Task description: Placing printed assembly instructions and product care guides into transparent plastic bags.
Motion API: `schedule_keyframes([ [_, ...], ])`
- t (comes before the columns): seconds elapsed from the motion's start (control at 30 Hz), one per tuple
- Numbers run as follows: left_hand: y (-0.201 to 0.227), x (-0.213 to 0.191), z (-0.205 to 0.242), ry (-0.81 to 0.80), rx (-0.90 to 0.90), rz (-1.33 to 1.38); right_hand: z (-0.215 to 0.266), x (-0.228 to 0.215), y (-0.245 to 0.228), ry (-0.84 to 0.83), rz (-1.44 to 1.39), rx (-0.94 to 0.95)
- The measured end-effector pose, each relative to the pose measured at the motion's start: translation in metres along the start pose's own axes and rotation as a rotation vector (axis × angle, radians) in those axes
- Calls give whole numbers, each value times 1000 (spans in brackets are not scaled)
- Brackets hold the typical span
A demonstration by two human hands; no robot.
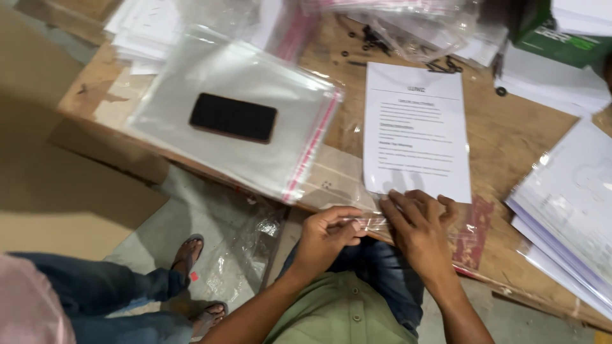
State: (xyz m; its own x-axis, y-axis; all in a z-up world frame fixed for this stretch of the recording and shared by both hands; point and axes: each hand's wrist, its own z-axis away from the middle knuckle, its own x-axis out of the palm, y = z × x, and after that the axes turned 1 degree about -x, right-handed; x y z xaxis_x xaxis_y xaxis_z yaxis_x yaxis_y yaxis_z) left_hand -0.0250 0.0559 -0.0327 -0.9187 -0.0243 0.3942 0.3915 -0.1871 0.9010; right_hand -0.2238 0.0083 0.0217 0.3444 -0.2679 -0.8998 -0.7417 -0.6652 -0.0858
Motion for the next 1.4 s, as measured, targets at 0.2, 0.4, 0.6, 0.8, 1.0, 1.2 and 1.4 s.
schedule_keyframes([
  [0.2, -5, -2, -4, -4, -54, 31, -3, 1, -1, -17, 31, 24],
  [0.4, -13, -3, 6, -66, 4, 75, 3, -16, -26, -17, -364, 100],
  [0.6, 9, -2, 10, 13, -1, 229, -14, -13, -42, -62, -519, 267],
  [0.8, 17, -9, 15, 6, 59, 202, -44, -20, -58, -176, -539, 184],
  [1.0, 30, -10, 16, 10, 24, 68, -47, -18, -59, -236, -559, 222],
  [1.2, 35, -11, 16, -65, 60, 85, -49, -18, -61, -270, -524, 189],
  [1.4, 37, -11, 2, -36, -6, 276, -36, 3, -53, -209, -445, 77],
])
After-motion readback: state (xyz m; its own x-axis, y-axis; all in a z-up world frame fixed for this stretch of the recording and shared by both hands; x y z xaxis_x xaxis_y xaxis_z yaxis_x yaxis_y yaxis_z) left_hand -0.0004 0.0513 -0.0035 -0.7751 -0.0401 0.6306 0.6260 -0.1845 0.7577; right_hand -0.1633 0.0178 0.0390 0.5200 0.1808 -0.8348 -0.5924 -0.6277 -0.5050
